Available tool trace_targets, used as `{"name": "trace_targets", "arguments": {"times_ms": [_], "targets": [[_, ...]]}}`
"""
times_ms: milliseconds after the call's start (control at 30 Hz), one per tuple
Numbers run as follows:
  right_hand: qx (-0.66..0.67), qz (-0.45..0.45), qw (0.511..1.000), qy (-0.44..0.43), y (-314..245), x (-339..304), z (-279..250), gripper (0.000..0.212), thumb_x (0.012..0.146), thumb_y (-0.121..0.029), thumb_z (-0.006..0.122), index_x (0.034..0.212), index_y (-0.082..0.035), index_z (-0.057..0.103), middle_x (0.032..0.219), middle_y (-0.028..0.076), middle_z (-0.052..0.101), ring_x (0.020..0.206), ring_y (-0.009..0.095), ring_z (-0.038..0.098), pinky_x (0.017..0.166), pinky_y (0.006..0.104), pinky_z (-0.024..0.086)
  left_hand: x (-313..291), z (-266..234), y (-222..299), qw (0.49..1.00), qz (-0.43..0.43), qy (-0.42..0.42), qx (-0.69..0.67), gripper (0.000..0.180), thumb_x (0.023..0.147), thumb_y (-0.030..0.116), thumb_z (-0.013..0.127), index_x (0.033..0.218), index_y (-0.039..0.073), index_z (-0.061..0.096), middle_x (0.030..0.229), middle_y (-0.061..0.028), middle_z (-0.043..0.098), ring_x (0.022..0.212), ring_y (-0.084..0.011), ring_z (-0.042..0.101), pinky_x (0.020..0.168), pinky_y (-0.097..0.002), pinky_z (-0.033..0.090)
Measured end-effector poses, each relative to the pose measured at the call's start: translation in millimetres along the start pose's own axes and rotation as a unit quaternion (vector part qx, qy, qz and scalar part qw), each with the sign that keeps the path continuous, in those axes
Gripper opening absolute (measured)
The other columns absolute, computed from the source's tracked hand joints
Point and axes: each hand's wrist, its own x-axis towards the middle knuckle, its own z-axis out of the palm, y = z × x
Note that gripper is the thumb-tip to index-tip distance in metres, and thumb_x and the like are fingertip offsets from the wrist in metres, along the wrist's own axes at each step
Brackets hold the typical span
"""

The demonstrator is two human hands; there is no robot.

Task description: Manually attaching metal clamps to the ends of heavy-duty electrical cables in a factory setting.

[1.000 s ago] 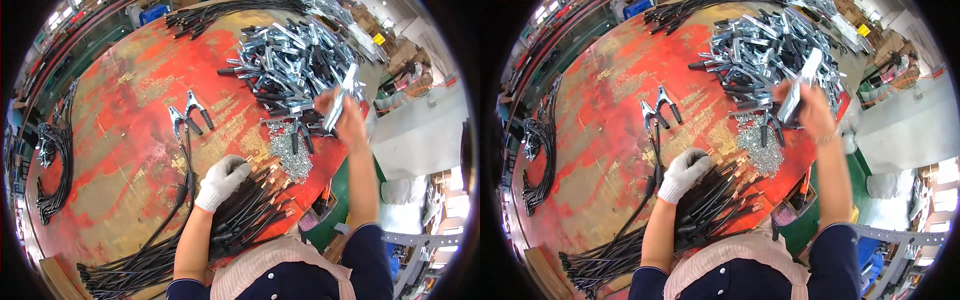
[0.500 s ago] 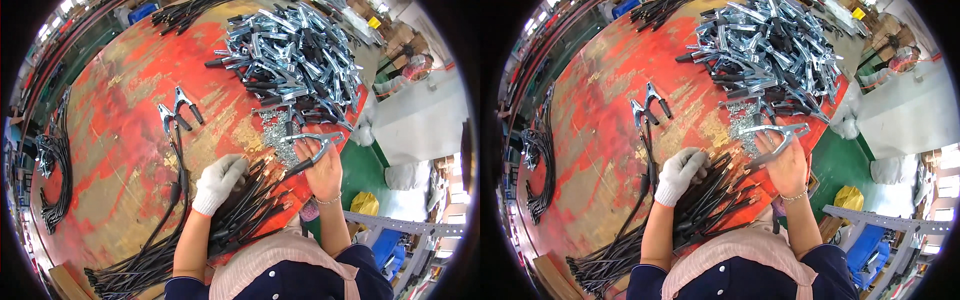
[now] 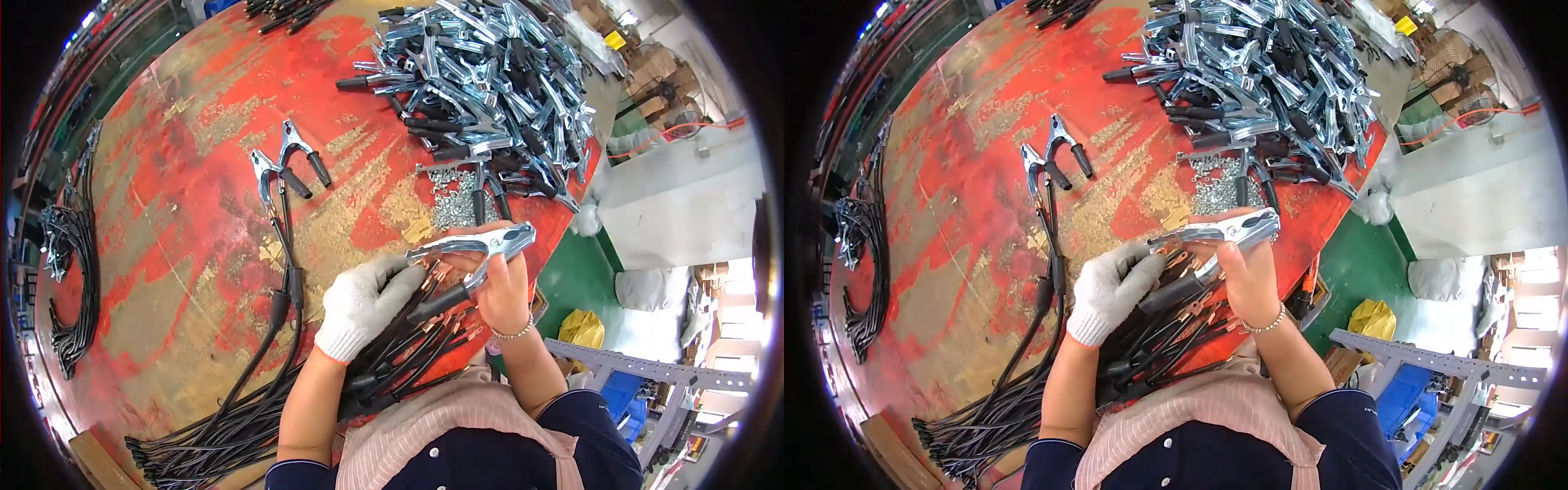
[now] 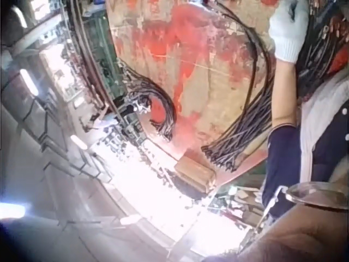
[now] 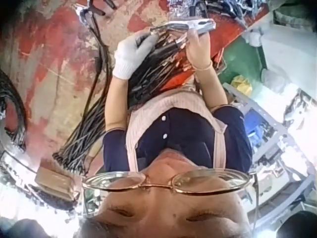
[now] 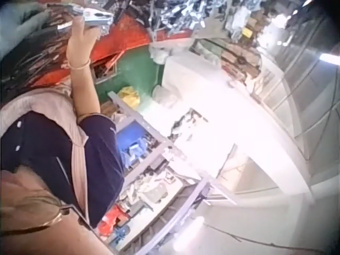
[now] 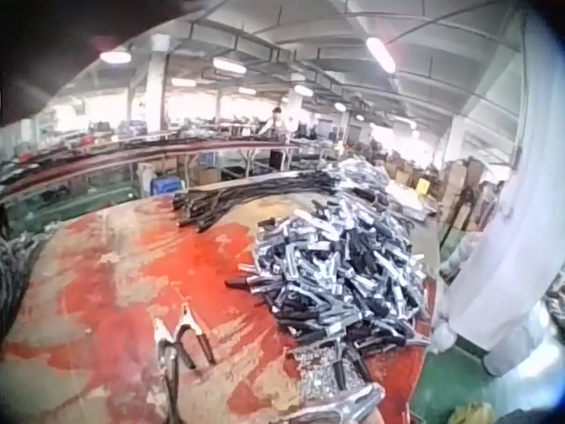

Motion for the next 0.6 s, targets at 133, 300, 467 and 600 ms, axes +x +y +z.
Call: {"name": "trace_targets", "arguments": {"times_ms": [133,300,467,600], "targets": [[-0.121,-0.048,0.991,-0.026,-6,-2,-4,0.064,0.09,-0.051,0.064,0.119,0.001,0.04,0.116,0.023,0.06,0.104,0.033,0.066,0.091,0.0432,0.055,0,2,-9,0.999,0.023,-0.01,-0.028,0.024,0.092,0.022,0.066,0.101,0.001,0.07,0.072,-0.0021,0.066,0.068,-0.0057,0.058,0.064,-0.0246,0.048],[-0.171,-0.067,0.982,-0.04,-7,-3,-1,0.072,0.084,-0.06,0.066,0.115,0.0,0.041,0.11,0.02,0.061,0.102,0.028,0.066,0.088,0.0397,0.056,-3,-1,1,1.0,0.007,-0.022,-0.007,0.023,0.092,0.022,0.066,0.101,0.001,0.07,0.072,-0.0017,0.066,0.069,-0.0047,0.057,0.064,-0.0238,0.048],[-0.132,-0.063,0.988,-0.039,-5,-2,-1,0.071,0.081,-0.054,0.074,0.114,0.0,0.042,0.106,0.016,0.064,0.099,0.02,0.063,0.086,0.0328,0.051,-4,-1,1,1.0,0.009,-0.024,-0.005,0.024,0.09,0.022,0.068,0.102,0.002,0.071,0.074,-0.0022,0.068,0.07,-0.006,0.059,0.065,-0.0253,0.049],[-0.129,-0.055,0.989,-0.035,-3,-2,3,0.073,0.08,-0.056,0.074,0.113,0.0,0.042,0.105,0.016,0.064,0.098,0.02,0.063,0.086,0.0328,0.05,-6,-2,5,0.999,0.018,-0.009,0.027,0.026,0.088,0.024,0.069,0.102,0.003,0.071,0.076,-0.0054,0.07,0.071,-0.0082,0.063,0.067,-0.0266,0.05]]}}
